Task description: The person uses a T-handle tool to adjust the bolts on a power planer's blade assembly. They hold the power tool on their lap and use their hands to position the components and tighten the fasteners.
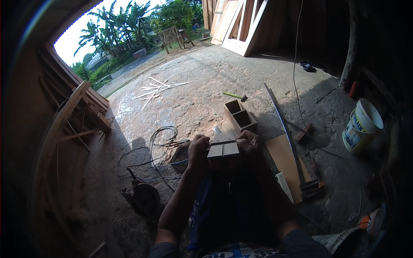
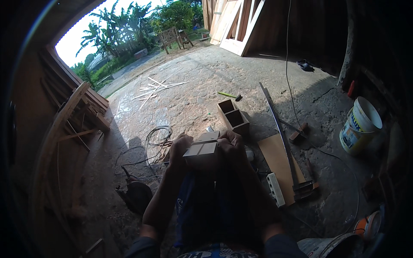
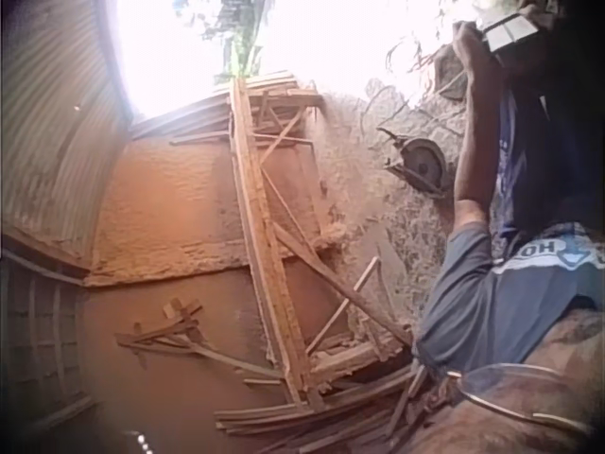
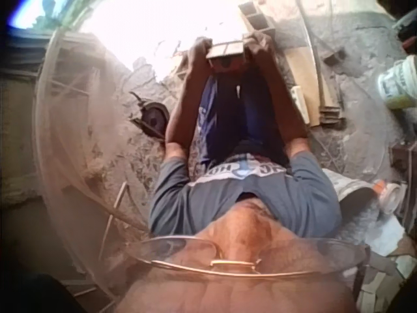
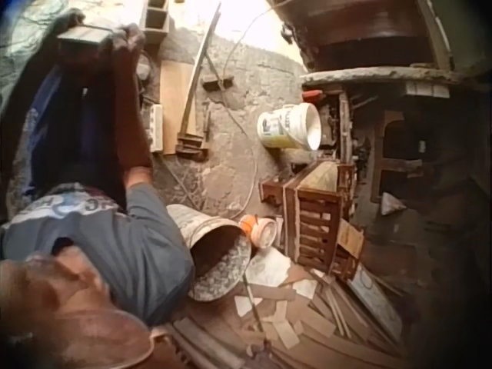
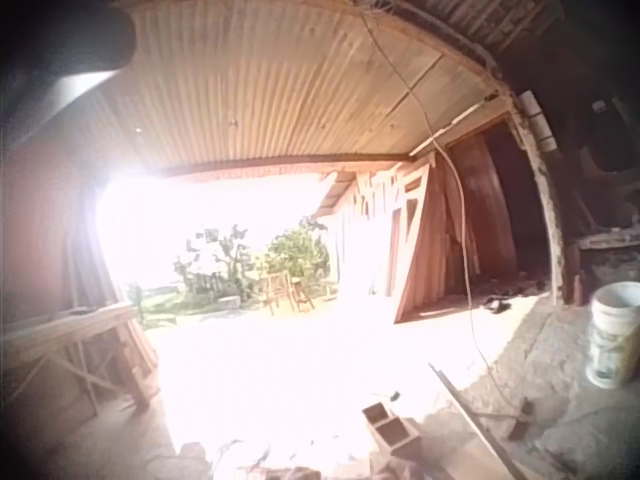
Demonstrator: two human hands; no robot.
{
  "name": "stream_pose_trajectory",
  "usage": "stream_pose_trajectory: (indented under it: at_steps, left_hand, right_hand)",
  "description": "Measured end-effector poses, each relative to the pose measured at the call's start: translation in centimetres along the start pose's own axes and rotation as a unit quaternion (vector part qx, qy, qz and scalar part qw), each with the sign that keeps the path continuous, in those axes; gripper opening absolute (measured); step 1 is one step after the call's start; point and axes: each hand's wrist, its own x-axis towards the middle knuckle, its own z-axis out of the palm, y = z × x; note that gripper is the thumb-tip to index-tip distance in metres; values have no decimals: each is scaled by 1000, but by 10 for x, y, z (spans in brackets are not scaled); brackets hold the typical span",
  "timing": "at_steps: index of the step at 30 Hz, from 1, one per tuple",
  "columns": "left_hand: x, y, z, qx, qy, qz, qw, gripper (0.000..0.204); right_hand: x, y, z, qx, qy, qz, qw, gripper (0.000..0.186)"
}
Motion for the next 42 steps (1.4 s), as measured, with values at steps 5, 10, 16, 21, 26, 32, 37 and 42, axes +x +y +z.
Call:
stream_pose_trajectory:
  at_steps: [5, 10, 16, 21, 26, 32, 37, 42]
  left_hand:
    - [4, -22, -9, 102, 2, 81, 991, 13]
    - [3, -12, -2, 54, -16, 2, 998, 14]
    - [2, -2, -2, 16, -4, -51, 999, 16]
    - [-3, 15, 4, 36, 0, -58, 998, 16]
    - [6, -25, -19, -179, 16, -124, 976, 14]
    - [7, -14, -8, -177, 17, -113, 977, 9]
    - [8, -25, -13, -144, -2, -51, 988, 9]
    - [2, 8, -3, -206, 33, -137, 968, 12]
  right_hand:
    - [0, -6, 7, 46, -17, 19, 999, 12]
    - [1, 1, 2, 46, -9, 11, 999, 12]
    - [-3, -8, 7, 38, -8, 20, 999, 12]
    - [-2, 0, -1, -24, 14, -13, 1000, 10]
    - [-6, -3, 11, -51, 42, -26, 997, 10]
    - [-8, -3, 3, -84, 42, -34, 995, 9]
    - [-7, -4, 3, -57, 22, -20, 998, 10]
    - [-9, -11, 5, -34, 8, 7, 999, 9]
